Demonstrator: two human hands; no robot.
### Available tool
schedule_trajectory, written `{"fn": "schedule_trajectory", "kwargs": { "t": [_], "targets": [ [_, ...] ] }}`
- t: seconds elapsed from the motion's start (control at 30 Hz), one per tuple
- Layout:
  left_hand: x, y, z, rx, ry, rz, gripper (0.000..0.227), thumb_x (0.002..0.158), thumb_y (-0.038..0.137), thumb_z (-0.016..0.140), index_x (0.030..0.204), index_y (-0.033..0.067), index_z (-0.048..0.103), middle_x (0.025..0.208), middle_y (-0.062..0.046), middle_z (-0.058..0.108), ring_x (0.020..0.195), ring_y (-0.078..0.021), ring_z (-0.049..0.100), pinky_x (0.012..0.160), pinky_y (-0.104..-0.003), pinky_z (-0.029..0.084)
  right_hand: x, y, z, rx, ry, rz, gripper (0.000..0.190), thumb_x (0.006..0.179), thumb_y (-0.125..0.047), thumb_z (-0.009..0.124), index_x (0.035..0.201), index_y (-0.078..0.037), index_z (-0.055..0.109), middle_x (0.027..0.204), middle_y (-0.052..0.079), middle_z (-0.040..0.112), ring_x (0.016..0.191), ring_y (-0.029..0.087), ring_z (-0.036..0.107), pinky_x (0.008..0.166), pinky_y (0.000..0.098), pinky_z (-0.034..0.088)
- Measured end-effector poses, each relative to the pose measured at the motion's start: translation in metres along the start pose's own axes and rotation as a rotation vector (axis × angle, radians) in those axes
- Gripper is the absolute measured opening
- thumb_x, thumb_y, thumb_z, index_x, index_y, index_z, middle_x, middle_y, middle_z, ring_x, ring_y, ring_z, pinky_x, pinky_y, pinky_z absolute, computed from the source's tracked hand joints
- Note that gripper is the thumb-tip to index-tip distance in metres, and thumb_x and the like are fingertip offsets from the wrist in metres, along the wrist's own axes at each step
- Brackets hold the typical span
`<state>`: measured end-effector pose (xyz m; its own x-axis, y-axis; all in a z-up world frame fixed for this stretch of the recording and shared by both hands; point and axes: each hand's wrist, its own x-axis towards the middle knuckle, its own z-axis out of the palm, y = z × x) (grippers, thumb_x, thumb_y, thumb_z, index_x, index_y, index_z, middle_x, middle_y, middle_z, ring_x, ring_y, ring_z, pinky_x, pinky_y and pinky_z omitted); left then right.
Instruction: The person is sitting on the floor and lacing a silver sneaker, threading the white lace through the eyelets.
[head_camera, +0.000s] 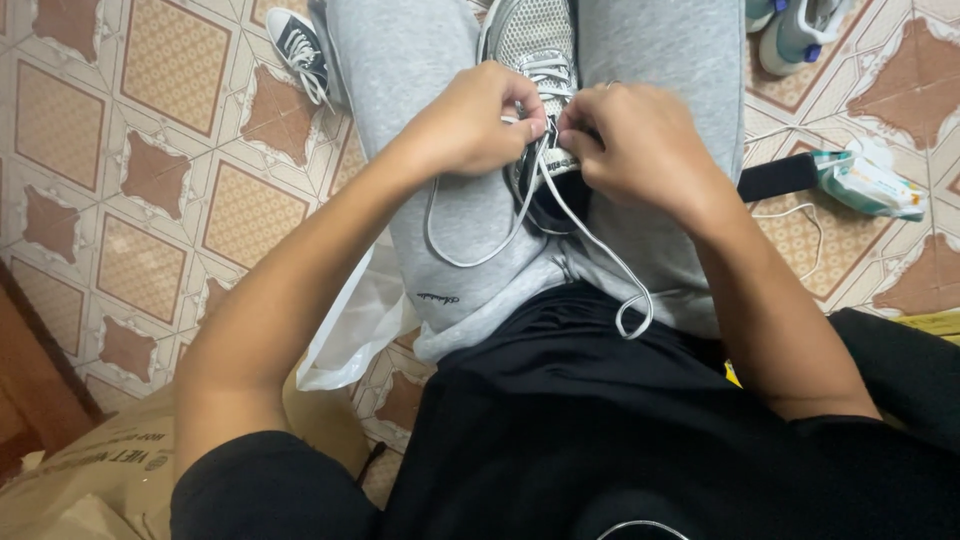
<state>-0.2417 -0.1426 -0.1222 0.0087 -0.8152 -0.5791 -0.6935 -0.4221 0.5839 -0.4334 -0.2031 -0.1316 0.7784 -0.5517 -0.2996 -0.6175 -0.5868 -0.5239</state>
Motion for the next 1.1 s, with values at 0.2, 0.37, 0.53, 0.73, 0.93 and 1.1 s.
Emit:
{"fn": "schedule_trajectory", "kwargs": {
  "t": [0.2,0.37,0.53,0.73,0.93,1.1],
  "targets": [
    [-0.019,0.006,-0.02,-0.008,-0.001,0.036,0.022,0.096,0.035,0.07,0.082,0.0199,0.079,0.086,0.004,0.076,0.084,-0.0131,0.067,0.077,-0.035,0.05,-0.016,0.005,0.014,-0.021,0.115,-0.047,0.013,0.101,-0.014,0.061,0.098,-0.003,0.067,0.092,0.019,0.069,0.082,0.042,0.065,0.068,0.0547,0.048],
    [-0.038,0.011,-0.044,0.043,0.014,0.048,0.023,0.096,0.035,0.07,0.088,0.0177,0.083,0.093,0.003,0.081,0.092,-0.0131,0.071,0.082,-0.035,0.051,-0.039,0.006,0.007,-0.066,0.193,0.024,0.008,0.103,-0.011,0.064,0.1,-0.004,0.068,0.088,0.015,0.067,0.077,0.037,0.064,0.06,0.0502,0.05],
    [-0.062,0.019,-0.052,-0.006,-0.065,-0.033,0.021,0.099,0.029,0.072,0.086,0.0158,0.082,0.073,0.006,0.07,0.068,-0.0073,0.058,0.068,-0.028,0.048,-0.064,0.015,-0.008,-0.142,0.21,0.077,0.01,0.102,-0.013,0.065,0.102,-0.006,0.073,0.089,0.013,0.071,0.078,0.033,0.067,0.065,0.0485,0.052],
    [-0.081,0.005,-0.056,-0.123,-0.071,0.047,0.019,0.095,0.027,0.073,0.088,0.0128,0.083,0.093,0.001,0.084,0.086,-0.0074,0.076,0.08,-0.026,0.059,-0.096,0.028,-0.037,-0.159,0.095,0.312,0.016,0.105,-0.017,0.065,0.111,-0.01,0.077,0.097,0.014,0.077,0.088,0.035,0.068,0.077,0.0495,0.051],
    [-0.086,-0.006,-0.052,-0.272,-0.017,0.227,0.018,0.092,0.027,0.077,0.087,0.0112,0.082,0.087,-0.001,0.081,0.082,-0.0077,0.074,0.081,-0.023,0.061,-0.12,0.063,-0.04,-0.285,0.082,0.411,0.017,0.107,-0.025,0.063,0.106,-0.017,0.078,0.092,0.009,0.072,0.091,0.038,0.068,0.074,0.0517,0.049],
    [-0.095,0.0,-0.051,-0.358,-0.065,0.359,0.019,0.092,0.029,0.076,0.093,0.0109,0.08,0.1,-0.005,0.077,0.097,-0.0127,0.072,0.089,-0.026,0.059,-0.11,0.051,-0.036,-0.229,0.056,0.422,0.016,0.101,-0.022,0.062,0.104,-0.018,0.078,0.104,0.006,0.077,0.098,0.037,0.07,0.075,0.0515,0.049]
  ]
}}
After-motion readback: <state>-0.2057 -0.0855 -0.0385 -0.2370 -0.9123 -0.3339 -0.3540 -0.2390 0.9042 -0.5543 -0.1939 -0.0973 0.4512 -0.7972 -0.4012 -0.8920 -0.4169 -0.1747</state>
